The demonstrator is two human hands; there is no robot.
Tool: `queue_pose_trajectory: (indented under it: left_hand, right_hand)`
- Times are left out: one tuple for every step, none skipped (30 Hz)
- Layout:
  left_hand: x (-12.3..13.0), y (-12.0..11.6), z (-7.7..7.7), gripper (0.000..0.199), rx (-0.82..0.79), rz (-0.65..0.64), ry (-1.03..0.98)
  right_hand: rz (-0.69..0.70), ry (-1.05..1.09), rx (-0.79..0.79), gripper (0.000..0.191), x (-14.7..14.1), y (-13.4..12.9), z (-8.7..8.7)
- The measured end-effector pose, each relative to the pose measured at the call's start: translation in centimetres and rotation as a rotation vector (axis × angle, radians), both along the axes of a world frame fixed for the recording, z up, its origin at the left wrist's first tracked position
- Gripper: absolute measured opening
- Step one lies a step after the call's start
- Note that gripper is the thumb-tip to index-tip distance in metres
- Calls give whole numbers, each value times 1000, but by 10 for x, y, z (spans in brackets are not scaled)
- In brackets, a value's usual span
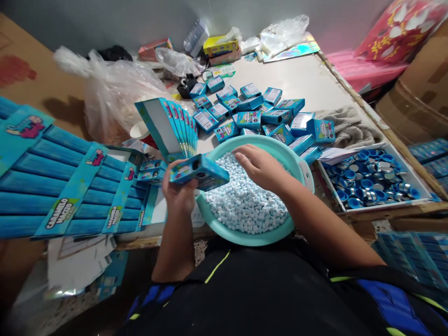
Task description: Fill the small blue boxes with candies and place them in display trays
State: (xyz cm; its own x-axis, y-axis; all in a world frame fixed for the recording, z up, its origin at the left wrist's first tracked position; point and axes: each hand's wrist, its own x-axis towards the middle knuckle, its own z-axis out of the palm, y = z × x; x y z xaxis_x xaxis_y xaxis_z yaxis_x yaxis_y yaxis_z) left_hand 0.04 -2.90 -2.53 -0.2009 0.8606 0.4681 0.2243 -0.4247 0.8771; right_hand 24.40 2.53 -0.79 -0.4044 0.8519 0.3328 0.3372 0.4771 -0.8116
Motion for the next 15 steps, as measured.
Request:
queue_pose_trajectory:
  left_hand:
    - [-14, -4, 1, 52, 29, 69, -22]
    - [-29, -9, 2, 50, 41, 129, -45]
    - [-45, -15, 3, 47, 34, 173, -70]
    - [-61, -20, 4, 45, 2, 197, -93]
    - [-75, -24, 3, 43, -43, 202, -111]
    - [-88, -28, 1, 43, -100, 193, -121]
    - [-99, -30, -3, 42, -167, 176, -113]
    - [-106, -30, -8, 42, -233, 157, -89]
    - [-111, -28, -14, 42, -294, 137, -53]
    - [-114, -25, -20, 40, -345, 122, -13]
    - [-116, -22, -25, 39, -386, 108, 19]
    - [-117, -19, -29, 39, -417, 86, 37]
    - [-117, -17, -32, 41, -427, 53, 40]
    - [-117, -16, -33, 47, -421, 13, 31]
    - [-117, -16, -33, 55, -402, -26, 20]
  right_hand:
    - [21, -122, -31, 37, 1, 0, -2]
    - [49, -248, -71, 35, 1, 0, -5]
    - [87, -371, -117, 34, 2, -1, -7]
    - [131, -486, -166, 34, 2, -1, -8]
    - [179, -587, -208, 35, 2, -2, -10]
    - [224, -668, -236, 36, 2, -3, -12]
    - [260, -726, -249, 37, 2, -3, -14]
    - [282, -764, -248, 39, 2, -4, -16]
    - [293, -788, -234, 41, 2, -4, -18]
    - [302, -803, -210, 42, 1, -4, -20]
    - [312, -816, -180, 41, 1, -4, -22]
    - [321, -830, -148, 41, 0, -4, -24]
    - [335, -843, -114, 40, 0, -4, -26]
    - [353, -851, -83, 40, 0, -4, -28]
    - [372, -854, -59, 39, -1, -4, -29]
